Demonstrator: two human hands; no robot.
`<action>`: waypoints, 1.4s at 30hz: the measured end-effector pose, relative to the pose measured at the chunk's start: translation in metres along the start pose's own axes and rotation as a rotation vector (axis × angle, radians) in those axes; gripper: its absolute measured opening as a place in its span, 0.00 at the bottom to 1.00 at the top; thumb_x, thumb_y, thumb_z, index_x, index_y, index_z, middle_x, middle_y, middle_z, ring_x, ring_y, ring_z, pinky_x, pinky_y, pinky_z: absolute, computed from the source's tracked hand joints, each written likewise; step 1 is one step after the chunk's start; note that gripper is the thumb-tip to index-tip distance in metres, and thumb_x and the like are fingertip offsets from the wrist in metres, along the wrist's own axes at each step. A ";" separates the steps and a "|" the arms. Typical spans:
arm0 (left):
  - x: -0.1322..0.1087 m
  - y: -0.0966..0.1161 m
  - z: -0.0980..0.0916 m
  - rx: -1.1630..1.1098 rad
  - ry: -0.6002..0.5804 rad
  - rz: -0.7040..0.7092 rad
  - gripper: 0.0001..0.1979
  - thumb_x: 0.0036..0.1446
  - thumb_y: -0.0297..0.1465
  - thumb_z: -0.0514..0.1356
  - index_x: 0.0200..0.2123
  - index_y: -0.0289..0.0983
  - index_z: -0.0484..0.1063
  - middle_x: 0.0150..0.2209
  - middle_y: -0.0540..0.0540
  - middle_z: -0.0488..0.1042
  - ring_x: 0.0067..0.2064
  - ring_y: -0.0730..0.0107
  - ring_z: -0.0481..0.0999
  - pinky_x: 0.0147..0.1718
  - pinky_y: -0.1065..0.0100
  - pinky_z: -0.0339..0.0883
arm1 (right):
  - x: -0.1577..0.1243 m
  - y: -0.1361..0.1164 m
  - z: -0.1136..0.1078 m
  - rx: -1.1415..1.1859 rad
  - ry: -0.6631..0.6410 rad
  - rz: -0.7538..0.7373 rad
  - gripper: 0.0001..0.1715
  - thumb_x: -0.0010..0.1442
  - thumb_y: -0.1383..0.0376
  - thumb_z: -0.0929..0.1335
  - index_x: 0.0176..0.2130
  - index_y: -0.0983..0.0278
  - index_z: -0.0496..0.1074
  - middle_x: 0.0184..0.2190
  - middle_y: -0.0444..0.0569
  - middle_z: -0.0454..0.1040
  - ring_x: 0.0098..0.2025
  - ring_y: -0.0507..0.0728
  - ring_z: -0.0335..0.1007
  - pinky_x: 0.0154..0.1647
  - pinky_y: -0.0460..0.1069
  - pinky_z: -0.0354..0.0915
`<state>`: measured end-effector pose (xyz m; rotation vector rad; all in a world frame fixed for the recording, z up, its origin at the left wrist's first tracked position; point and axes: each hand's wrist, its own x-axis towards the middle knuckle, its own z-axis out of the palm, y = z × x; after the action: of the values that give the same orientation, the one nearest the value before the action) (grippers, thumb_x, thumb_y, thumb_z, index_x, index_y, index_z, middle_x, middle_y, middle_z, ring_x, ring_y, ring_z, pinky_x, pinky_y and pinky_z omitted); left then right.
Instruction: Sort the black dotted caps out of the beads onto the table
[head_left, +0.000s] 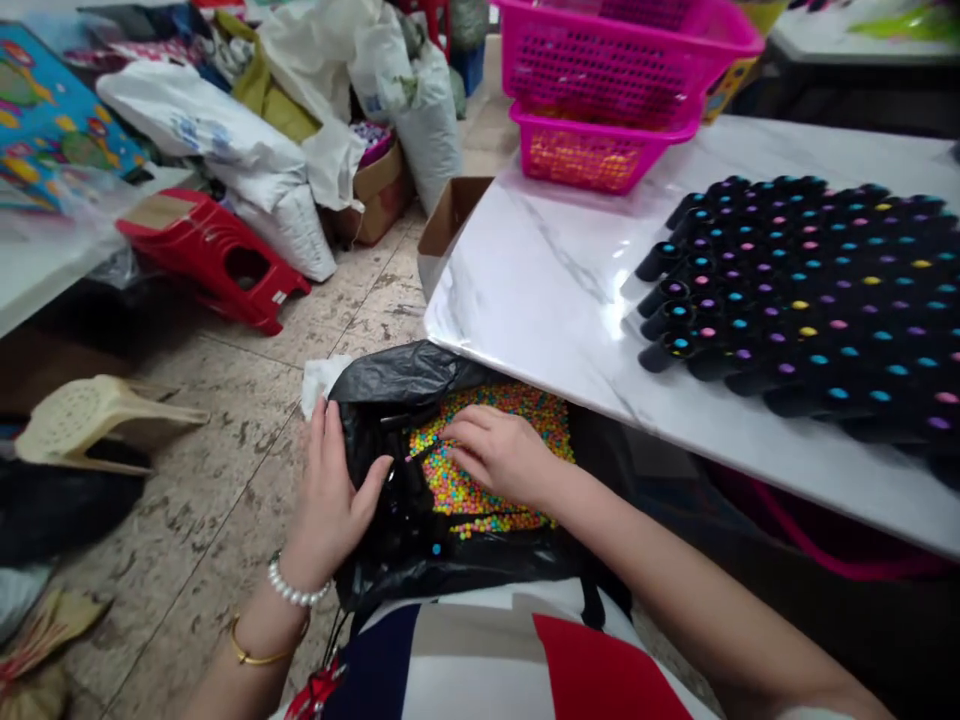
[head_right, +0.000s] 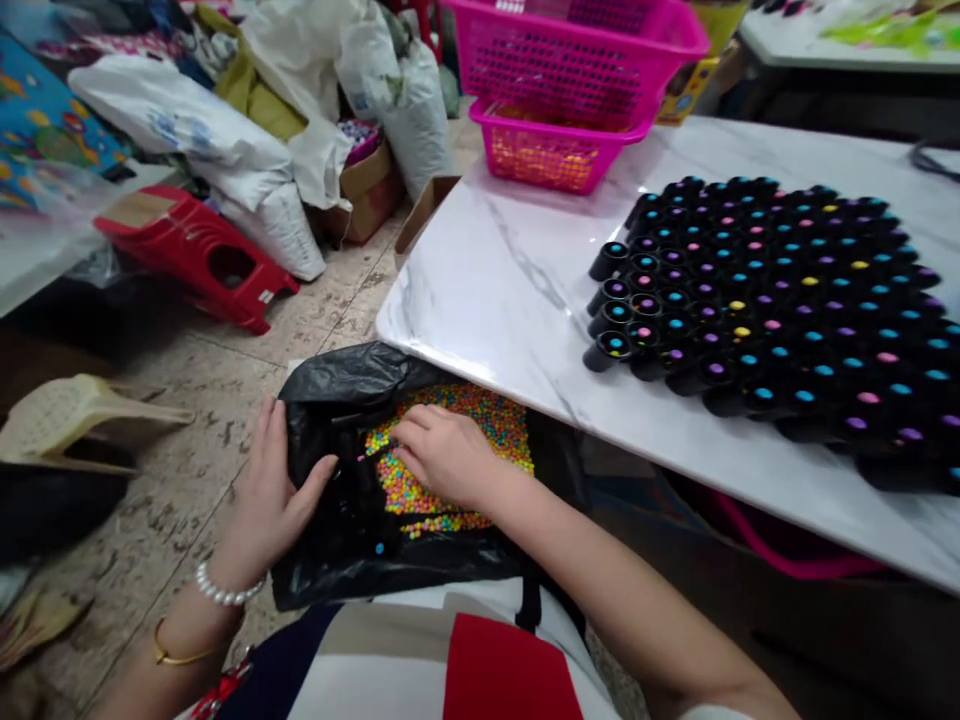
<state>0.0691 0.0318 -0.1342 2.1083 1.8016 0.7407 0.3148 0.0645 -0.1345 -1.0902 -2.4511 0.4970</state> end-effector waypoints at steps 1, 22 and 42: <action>-0.004 -0.005 -0.001 -0.081 -0.047 -0.087 0.43 0.60 0.39 0.57 0.70 0.35 0.35 0.71 0.35 0.39 0.70 0.51 0.41 0.66 0.48 0.41 | 0.004 -0.006 0.003 -0.004 -0.063 -0.049 0.10 0.65 0.64 0.65 0.44 0.64 0.73 0.40 0.53 0.75 0.43 0.57 0.70 0.44 0.51 0.68; -0.017 -0.022 0.012 -1.014 -0.149 -0.692 0.29 0.51 0.48 0.64 0.52 0.37 0.70 0.43 0.43 0.79 0.47 0.51 0.76 0.40 0.61 0.74 | -0.042 0.015 -0.011 0.050 0.078 0.249 0.17 0.60 0.70 0.67 0.49 0.59 0.73 0.44 0.51 0.72 0.46 0.58 0.70 0.48 0.53 0.68; -0.014 -0.021 0.008 -0.945 -0.188 -0.708 0.27 0.50 0.47 0.65 0.49 0.37 0.71 0.41 0.44 0.80 0.43 0.51 0.79 0.38 0.59 0.76 | -0.066 0.007 0.001 0.674 0.094 0.362 0.15 0.58 0.64 0.70 0.46 0.62 0.73 0.43 0.50 0.75 0.45 0.56 0.73 0.48 0.52 0.70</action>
<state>0.0544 0.0237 -0.1548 0.8352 1.4771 0.8860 0.3587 0.0181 -0.1534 -1.2009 -1.7746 1.2369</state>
